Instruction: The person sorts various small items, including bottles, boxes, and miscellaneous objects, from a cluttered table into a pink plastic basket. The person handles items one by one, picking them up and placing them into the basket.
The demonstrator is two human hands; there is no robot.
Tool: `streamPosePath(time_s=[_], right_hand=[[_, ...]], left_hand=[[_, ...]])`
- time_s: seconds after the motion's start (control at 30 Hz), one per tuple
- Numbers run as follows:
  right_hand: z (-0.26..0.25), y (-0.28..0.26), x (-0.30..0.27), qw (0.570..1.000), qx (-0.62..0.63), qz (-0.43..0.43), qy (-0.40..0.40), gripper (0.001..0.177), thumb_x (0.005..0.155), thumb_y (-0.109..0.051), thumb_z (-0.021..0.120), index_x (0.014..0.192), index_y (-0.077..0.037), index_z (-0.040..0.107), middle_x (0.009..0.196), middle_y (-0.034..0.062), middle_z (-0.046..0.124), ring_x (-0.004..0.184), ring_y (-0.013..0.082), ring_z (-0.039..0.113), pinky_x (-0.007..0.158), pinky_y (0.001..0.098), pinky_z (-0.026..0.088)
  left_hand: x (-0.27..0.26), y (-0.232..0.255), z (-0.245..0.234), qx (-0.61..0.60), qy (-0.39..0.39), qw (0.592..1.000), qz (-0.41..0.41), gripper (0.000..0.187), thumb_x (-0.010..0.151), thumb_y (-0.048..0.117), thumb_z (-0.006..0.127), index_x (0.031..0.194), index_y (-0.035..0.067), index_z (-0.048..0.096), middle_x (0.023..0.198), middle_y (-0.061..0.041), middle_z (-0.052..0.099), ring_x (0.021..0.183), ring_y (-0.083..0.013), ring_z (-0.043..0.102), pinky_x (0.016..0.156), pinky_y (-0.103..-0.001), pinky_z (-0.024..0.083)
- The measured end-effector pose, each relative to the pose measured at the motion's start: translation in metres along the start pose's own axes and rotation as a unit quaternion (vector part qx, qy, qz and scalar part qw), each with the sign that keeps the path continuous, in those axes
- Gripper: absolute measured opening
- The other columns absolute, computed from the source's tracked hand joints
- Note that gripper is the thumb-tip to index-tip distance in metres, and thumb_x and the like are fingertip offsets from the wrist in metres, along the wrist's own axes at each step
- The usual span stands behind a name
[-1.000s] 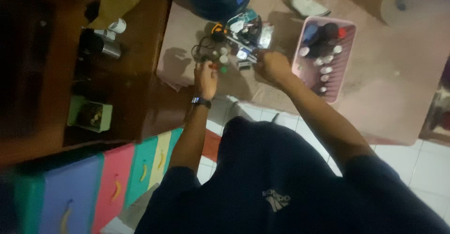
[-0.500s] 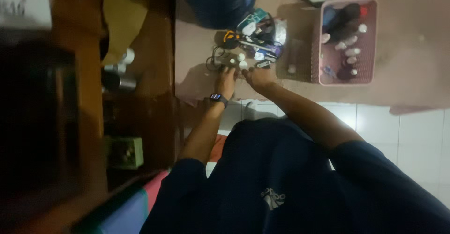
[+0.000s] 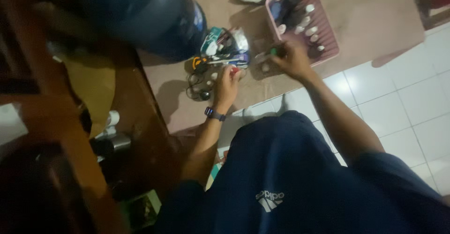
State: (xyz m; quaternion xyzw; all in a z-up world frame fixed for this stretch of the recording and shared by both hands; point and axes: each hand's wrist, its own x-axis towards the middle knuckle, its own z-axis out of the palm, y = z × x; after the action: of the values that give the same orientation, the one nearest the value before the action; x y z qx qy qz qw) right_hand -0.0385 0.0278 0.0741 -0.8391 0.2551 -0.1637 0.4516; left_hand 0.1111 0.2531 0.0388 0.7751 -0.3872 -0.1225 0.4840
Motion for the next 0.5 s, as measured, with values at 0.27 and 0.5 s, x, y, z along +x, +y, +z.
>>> streamPosePath(time_s=[0.27, 0.5], right_hand=[[-0.071, 0.046, 0.021, 0.976, -0.219, 0.002, 0.022, 0.023, 0.089, -0.019, 0.073, 0.110, -0.011, 0.076, 0.096, 0.0181, 0.075, 0.084, 0.0360, 0.072, 0.074, 0.0468, 0.056], [-0.042, 0.108, 0.061, 0.959, -0.268, -0.085, -0.026, 0.019, 0.087, -0.019, 0.065, 0.102, -0.012, 0.075, 0.091, 0.0163, 0.075, 0.083, 0.0389, 0.072, 0.070, 0.0514, 0.056]], left_hand=[[0.073, 0.061, 0.063, -0.052, -0.041, 0.992, 0.107, 0.016, 0.097, 0.011, 0.068, 0.110, 0.004, 0.063, 0.105, -0.012, 0.065, 0.090, -0.0278, 0.068, 0.078, -0.038, 0.056], [0.086, 0.054, 0.092, -0.015, 0.002, 0.997, 0.076, 0.016, 0.093, 0.007, 0.071, 0.109, 0.004, 0.066, 0.101, -0.010, 0.067, 0.089, -0.0263, 0.068, 0.077, -0.035, 0.055]])
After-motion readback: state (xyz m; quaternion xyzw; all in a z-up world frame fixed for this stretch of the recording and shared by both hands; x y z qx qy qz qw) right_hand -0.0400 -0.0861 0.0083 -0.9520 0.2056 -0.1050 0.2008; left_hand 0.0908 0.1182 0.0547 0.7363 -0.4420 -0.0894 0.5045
